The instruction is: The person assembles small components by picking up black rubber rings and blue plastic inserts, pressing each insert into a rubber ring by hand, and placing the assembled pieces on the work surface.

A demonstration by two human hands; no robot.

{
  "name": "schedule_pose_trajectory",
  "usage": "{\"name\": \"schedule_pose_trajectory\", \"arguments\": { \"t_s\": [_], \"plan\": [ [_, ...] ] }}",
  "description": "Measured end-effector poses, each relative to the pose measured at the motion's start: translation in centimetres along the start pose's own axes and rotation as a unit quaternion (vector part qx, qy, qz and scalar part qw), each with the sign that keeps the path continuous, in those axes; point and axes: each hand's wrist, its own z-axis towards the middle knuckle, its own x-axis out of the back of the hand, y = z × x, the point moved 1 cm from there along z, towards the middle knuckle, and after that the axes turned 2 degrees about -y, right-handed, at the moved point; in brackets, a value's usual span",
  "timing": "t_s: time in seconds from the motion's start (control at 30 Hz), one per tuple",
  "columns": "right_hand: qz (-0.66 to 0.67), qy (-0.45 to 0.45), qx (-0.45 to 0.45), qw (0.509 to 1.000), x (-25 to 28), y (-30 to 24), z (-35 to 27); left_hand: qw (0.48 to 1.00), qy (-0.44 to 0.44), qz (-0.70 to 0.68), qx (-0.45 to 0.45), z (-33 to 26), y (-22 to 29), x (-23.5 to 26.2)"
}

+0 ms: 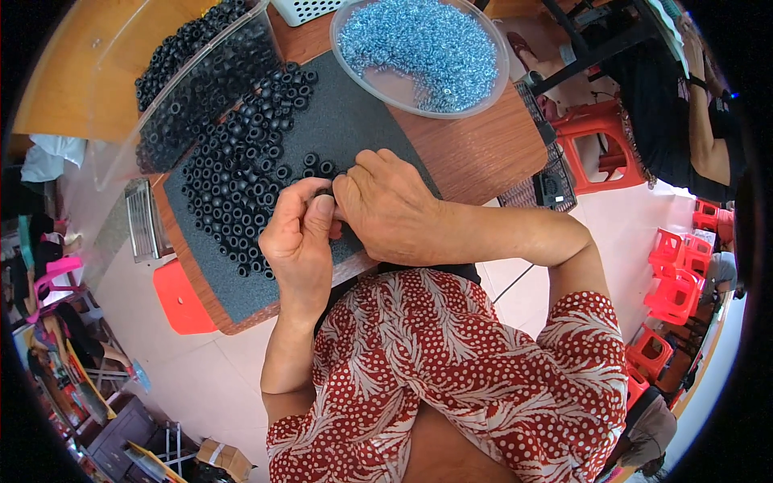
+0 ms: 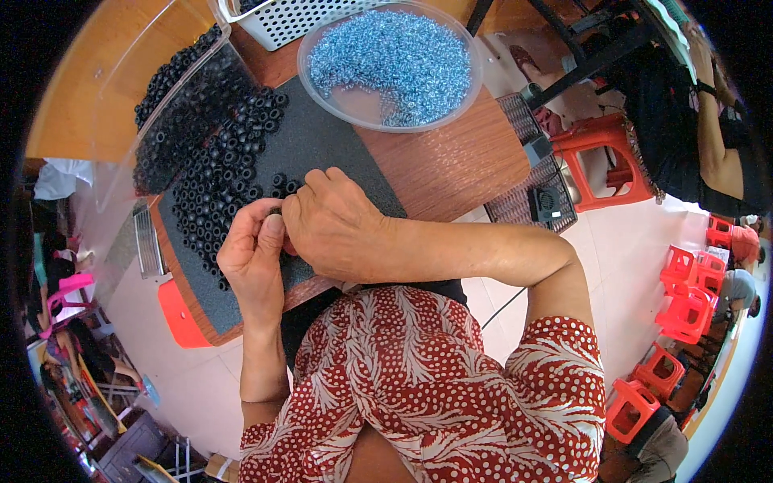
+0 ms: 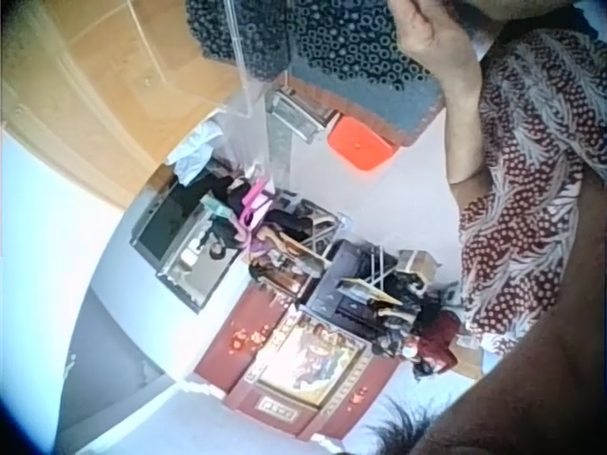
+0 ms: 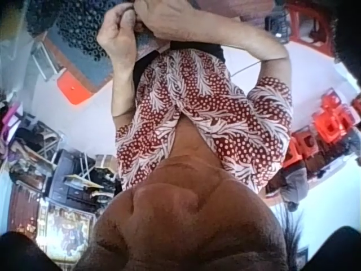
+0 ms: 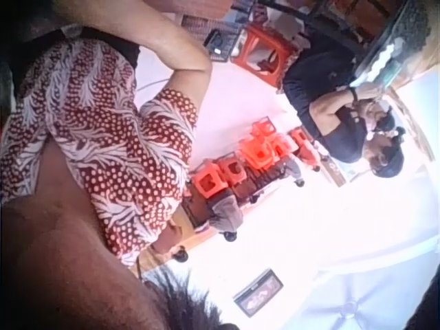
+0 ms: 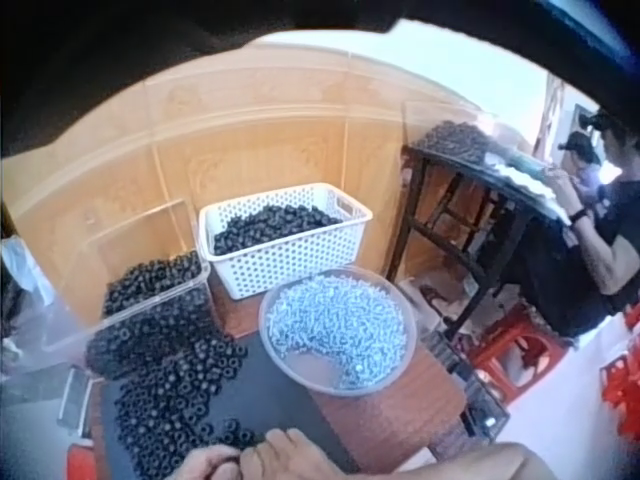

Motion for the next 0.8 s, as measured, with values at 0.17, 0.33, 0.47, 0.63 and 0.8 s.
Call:
{"name": "schedule_pose_trajectory", "arguments": {
  "t_s": [0.17,0.33,0.47,0.63,0.8],
  "plan": [
    [0.088,-0.005,-0.055,0.995,-0.2,-0.1,0.0,0.996,-0.016,-0.075,0.049,0.3,0.4,0.1],
    [0.111,-0.011,-0.074,0.991,0.0,-0.2,0.2,0.994,-0.026,-0.094,0.047,0.2,0.1,0.4],
    [0.126,-0.036,-0.094,0.987,0.2,-0.1,0.3,0.994,-0.029,-0.089,0.051,0.3,0.2,0.5],
    [0.167,-0.074,-0.112,0.977,0.4,0.0,0.5,0.994,-0.023,-0.089,0.064,0.4,0.3,0.5],
    [0.200,-0.146,-0.131,0.960,0.9,0.5,1.0,0.987,-0.014,-0.116,0.110,0.8,0.6,0.5]
  ]
}}
